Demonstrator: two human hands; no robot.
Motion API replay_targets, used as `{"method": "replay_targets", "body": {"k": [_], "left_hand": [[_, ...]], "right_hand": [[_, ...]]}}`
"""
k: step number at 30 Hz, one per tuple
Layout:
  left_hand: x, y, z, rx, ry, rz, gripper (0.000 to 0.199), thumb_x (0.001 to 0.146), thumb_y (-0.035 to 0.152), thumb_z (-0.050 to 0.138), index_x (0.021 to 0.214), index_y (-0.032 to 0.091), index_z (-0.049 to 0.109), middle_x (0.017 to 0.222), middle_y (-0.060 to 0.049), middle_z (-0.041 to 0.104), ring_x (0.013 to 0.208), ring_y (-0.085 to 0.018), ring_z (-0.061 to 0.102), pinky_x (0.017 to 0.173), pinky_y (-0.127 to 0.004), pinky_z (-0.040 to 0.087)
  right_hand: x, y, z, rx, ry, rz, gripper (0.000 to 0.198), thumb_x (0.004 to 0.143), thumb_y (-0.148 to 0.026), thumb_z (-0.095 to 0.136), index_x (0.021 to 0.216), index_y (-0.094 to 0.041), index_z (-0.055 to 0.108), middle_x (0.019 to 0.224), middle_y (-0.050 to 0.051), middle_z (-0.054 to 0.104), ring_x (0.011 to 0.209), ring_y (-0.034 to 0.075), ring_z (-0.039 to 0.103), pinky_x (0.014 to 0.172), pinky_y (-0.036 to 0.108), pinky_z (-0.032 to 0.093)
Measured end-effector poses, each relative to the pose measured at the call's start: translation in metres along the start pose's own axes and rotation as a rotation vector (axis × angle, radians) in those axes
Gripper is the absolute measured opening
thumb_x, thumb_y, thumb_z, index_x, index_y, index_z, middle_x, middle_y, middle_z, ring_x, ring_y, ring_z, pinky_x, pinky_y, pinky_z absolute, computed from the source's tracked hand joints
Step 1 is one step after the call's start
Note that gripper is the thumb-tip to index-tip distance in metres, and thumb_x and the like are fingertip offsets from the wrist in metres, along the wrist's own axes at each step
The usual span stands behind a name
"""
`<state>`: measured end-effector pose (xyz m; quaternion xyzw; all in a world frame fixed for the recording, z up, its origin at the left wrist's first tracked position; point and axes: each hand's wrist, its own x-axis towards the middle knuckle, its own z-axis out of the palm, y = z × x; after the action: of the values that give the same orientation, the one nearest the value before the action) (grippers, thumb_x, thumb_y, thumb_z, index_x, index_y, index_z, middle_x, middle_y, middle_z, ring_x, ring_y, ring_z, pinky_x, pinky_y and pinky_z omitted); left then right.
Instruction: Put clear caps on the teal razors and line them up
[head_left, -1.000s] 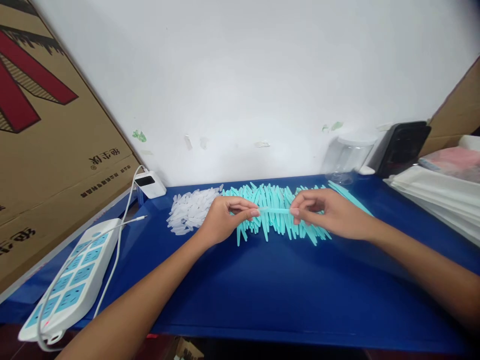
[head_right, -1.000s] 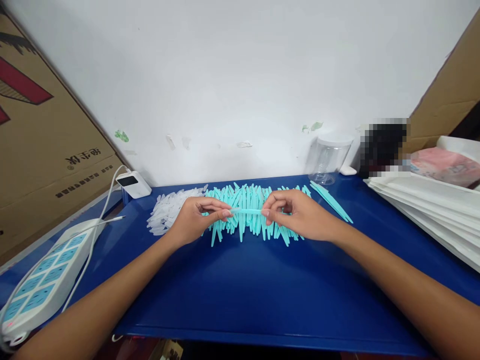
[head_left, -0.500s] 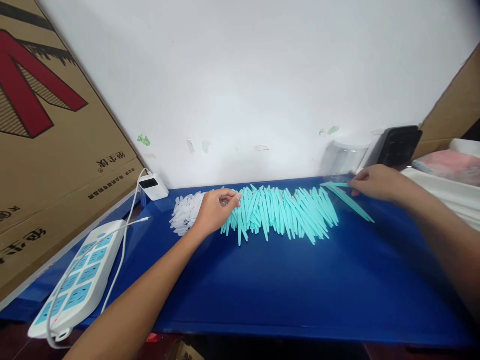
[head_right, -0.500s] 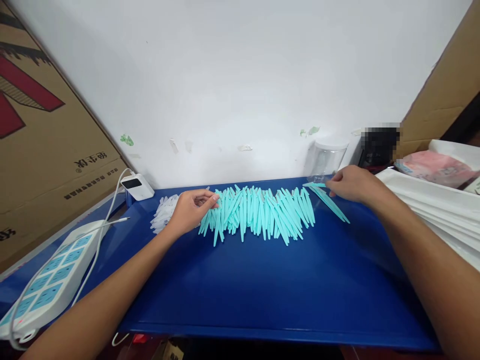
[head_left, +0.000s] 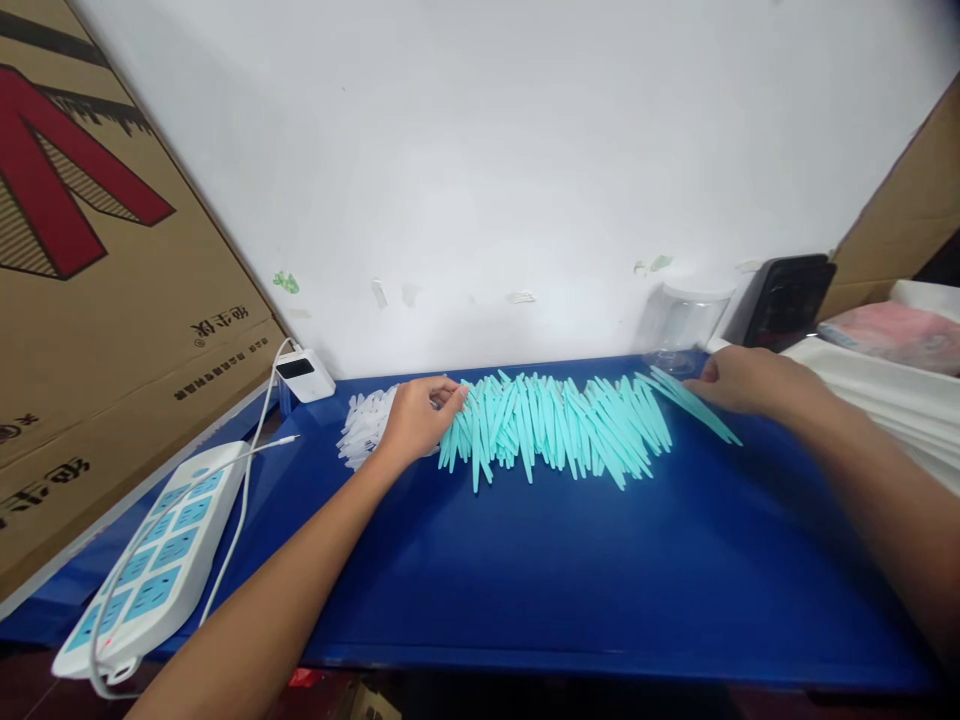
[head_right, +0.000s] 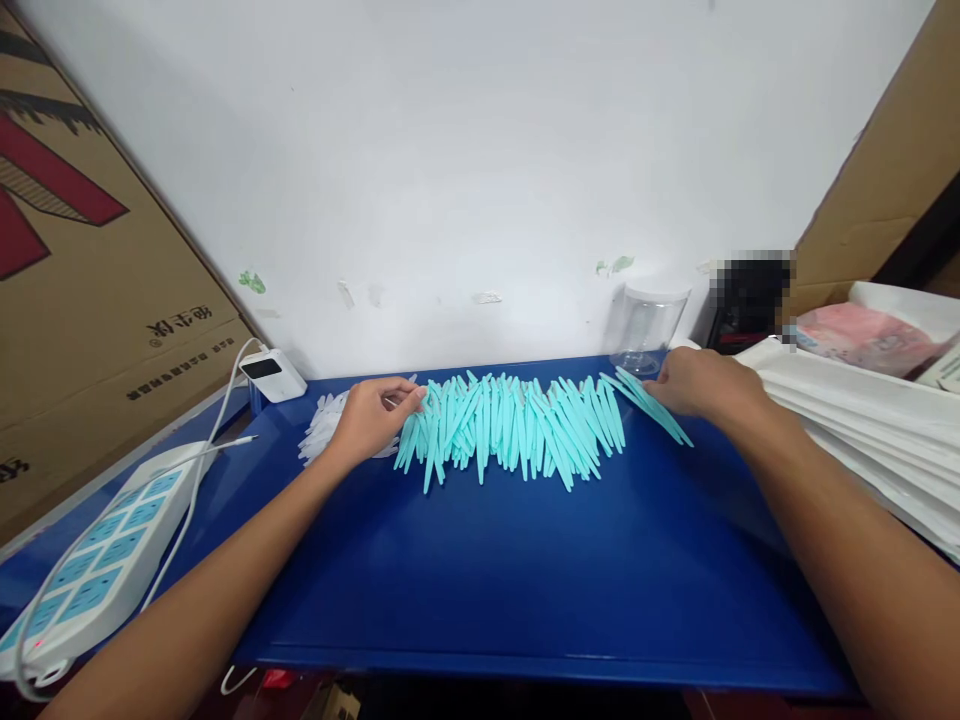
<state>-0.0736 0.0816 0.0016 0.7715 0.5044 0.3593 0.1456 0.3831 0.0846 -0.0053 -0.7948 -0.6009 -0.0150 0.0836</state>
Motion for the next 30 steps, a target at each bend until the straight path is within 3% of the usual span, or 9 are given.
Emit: {"method": "replay_targets", "body": {"k": [4, 8, 15, 19, 24, 27, 30], "left_hand": [[0.0, -0.006, 0.0, 0.199, 0.037, 0.019, 0.028, 0.094, 0.043, 0.063, 0.085, 0.021, 0.079, 0.075, -0.002, 0.077, 0.072, -0.02, 0.071, 0.069, -0.031, 0.046], [0.0, -0.009, 0.003, 0.262, 0.014, 0.017, 0.03, 0.095, 0.044, 0.061, 0.084, 0.022, 0.078, 0.075, -0.002, 0.077, 0.073, -0.021, 0.071, 0.069, -0.031, 0.044], [0.001, -0.009, 0.0, 0.345, 0.016, 0.019, 0.032, 0.096, 0.045, 0.059, 0.088, 0.022, 0.079, 0.077, -0.005, 0.077, 0.072, -0.023, 0.07, 0.067, -0.032, 0.043], [0.001, -0.011, -0.003, 0.441, 0.048, 0.032, 0.033, 0.098, 0.044, 0.058, 0.09, 0.022, 0.081, 0.077, -0.006, 0.077, 0.071, -0.025, 0.069, 0.064, -0.032, 0.04], [0.003, -0.014, -0.004, 0.441, 0.054, 0.021, 0.033, 0.097, 0.045, 0.059, 0.091, 0.022, 0.081, 0.077, -0.006, 0.077, 0.071, -0.024, 0.069, 0.064, -0.032, 0.041], [0.006, -0.016, -0.009, 0.379, -0.002, 0.022, 0.028, 0.093, 0.042, 0.062, 0.092, 0.022, 0.082, 0.078, -0.005, 0.076, 0.073, -0.023, 0.068, 0.066, -0.031, 0.042], [0.011, -0.017, -0.021, 0.261, -0.169, 0.068, 0.023, 0.087, 0.038, 0.066, 0.089, 0.021, 0.081, 0.073, -0.002, 0.071, 0.069, -0.019, 0.063, 0.065, -0.029, 0.042]], "right_hand": [[-0.012, -0.029, -0.005, 0.062, -0.122, -0.087, 0.035, 0.091, -0.052, 0.064, 0.091, -0.019, 0.075, 0.098, 0.013, 0.078, 0.085, 0.025, 0.071, 0.069, 0.032, 0.045], [-0.018, -0.043, 0.006, 0.04, -0.214, -0.117, 0.032, 0.087, -0.052, 0.068, 0.087, -0.02, 0.076, 0.08, 0.01, 0.077, 0.075, 0.025, 0.07, 0.065, 0.033, 0.045], [-0.021, -0.04, 0.011, 0.088, -0.271, -0.148, 0.023, 0.08, -0.039, 0.07, 0.064, -0.022, 0.071, 0.054, 0.004, 0.065, 0.057, 0.023, 0.066, 0.058, 0.033, 0.044], [-0.027, -0.047, 0.009, 0.087, -0.236, -0.119, 0.018, 0.076, -0.037, 0.072, 0.065, -0.023, 0.07, 0.051, 0.002, 0.061, 0.053, 0.021, 0.062, 0.055, 0.032, 0.043], [-0.03, -0.051, 0.008, 0.034, -0.23, -0.127, 0.034, 0.084, -0.04, 0.064, 0.055, -0.023, 0.058, 0.052, 0.005, 0.06, 0.054, 0.023, 0.062, 0.054, 0.034, 0.039], [-0.028, -0.05, 0.004, 0.115, -0.125, -0.11, 0.027, 0.087, -0.042, 0.061, 0.067, -0.023, 0.062, 0.064, 0.008, 0.069, 0.063, 0.025, 0.066, 0.058, 0.034, 0.04], [-0.028, -0.052, -0.001, 0.255, -0.002, -0.086, 0.016, 0.087, -0.038, 0.061, 0.089, -0.022, 0.064, 0.079, 0.007, 0.077, 0.075, 0.026, 0.07, 0.063, 0.034, 0.042]]}}
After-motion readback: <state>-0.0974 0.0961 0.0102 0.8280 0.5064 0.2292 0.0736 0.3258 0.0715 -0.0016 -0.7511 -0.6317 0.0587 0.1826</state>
